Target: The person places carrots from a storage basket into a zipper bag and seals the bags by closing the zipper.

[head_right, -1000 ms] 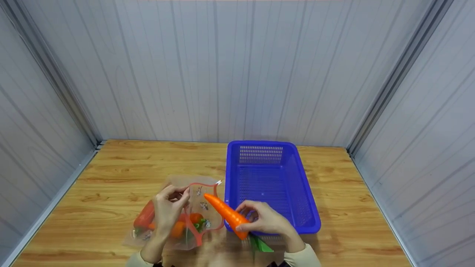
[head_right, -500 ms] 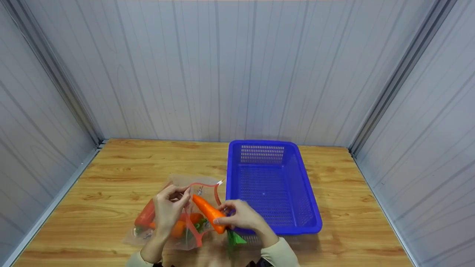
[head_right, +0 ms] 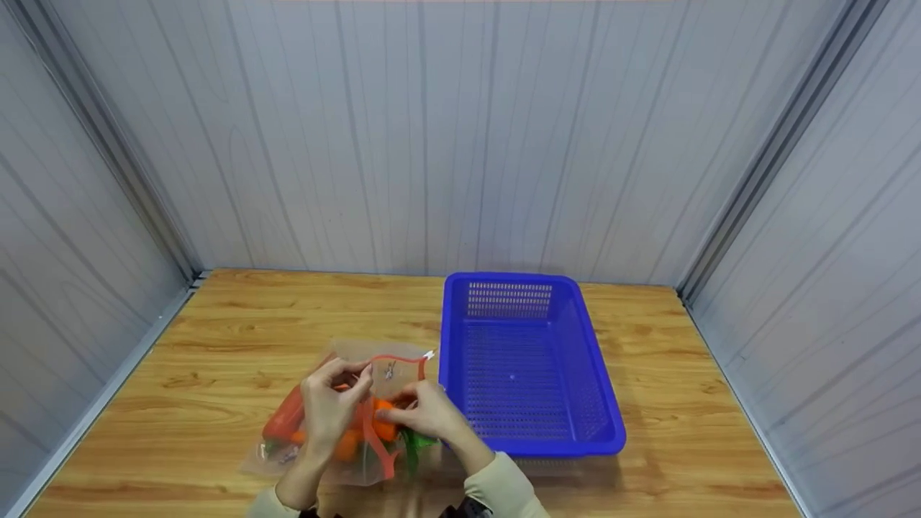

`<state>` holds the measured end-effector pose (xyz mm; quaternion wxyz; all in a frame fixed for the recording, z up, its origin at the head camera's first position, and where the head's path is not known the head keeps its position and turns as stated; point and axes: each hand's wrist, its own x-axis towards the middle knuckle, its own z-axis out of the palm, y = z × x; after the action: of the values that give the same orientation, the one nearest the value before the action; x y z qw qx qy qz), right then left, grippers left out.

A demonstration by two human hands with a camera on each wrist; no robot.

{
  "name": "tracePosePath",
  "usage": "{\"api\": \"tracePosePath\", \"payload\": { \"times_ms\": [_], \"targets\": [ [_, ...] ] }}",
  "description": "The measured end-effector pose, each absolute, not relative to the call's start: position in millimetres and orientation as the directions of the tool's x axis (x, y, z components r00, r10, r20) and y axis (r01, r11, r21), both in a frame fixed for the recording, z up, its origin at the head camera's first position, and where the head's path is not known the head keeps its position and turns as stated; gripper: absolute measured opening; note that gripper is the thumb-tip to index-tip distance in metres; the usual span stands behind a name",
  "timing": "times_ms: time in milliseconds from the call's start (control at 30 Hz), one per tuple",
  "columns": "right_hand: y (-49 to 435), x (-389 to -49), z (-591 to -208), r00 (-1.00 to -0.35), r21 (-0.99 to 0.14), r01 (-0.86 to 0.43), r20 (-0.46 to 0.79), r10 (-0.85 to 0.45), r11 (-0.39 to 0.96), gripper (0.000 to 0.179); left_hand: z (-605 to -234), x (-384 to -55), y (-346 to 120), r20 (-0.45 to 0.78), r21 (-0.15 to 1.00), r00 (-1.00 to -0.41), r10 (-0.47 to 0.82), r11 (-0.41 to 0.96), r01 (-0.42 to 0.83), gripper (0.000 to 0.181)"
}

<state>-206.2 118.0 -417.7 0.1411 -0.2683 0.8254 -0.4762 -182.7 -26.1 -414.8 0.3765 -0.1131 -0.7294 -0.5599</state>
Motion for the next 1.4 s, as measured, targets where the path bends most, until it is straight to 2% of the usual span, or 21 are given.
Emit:
{"api": "tracePosePath", "payload": {
  "times_ms": [233,433,533,700,900,1167,1400],
  "targets": [
    [102.4,-212.9,-422.4,-0.819,-0.843,-0.368,0.094,-0.566,0.392,0.016,-411.6,-184.1,-25.6,0.693,0.716,-0.671,-0.265,0.362,0.597,0.013],
    [99.9,-217.6,-426.6,-0.805,-0.886,-0.362,0.141,-0.576,0.289,0.023,-410.9,-184.6,-25.6,0.694,0.716,-0.67,-0.263,0.351,0.604,0.012],
    [102.4,-217.0,-425.6,-0.801,-0.884,-0.38,0.167,-0.575,0.273,0.026,-410.6,-184.4,-26.1,0.693,0.717,-0.674,-0.255,0.343,0.607,0.012],
    [107.1,-214.4,-420.6,-0.82,-0.909,-0.337,0.154,-0.551,0.246,0.028,-408.7,-183.7,-27.1,0.685,0.723,-0.684,-0.25,0.348,0.597,0.011],
    [116.6,-212.9,-409.6,-0.835,-0.91,-0.32,0.139,-0.532,0.265,0.027,-409.9,-187.2,-28.3,0.709,0.697,-0.664,-0.239,0.38,0.608,0.009],
    [129.6,-212.1,-394.9,-0.859,-0.895,-0.35,0.188,-0.477,0.277,0.023,-426.0,-202.5,-35.0,0.74,0.664,-0.635,-0.223,0.394,0.636,0.01],
    [141.5,-214.8,-385.4,-0.873,-0.874,-0.383,0.237,-0.426,0.299,0.02,-419.0,-204.7,-41.3,0.779,0.617,-0.594,-0.201,0.42,0.666,0.011]
  ]
}}
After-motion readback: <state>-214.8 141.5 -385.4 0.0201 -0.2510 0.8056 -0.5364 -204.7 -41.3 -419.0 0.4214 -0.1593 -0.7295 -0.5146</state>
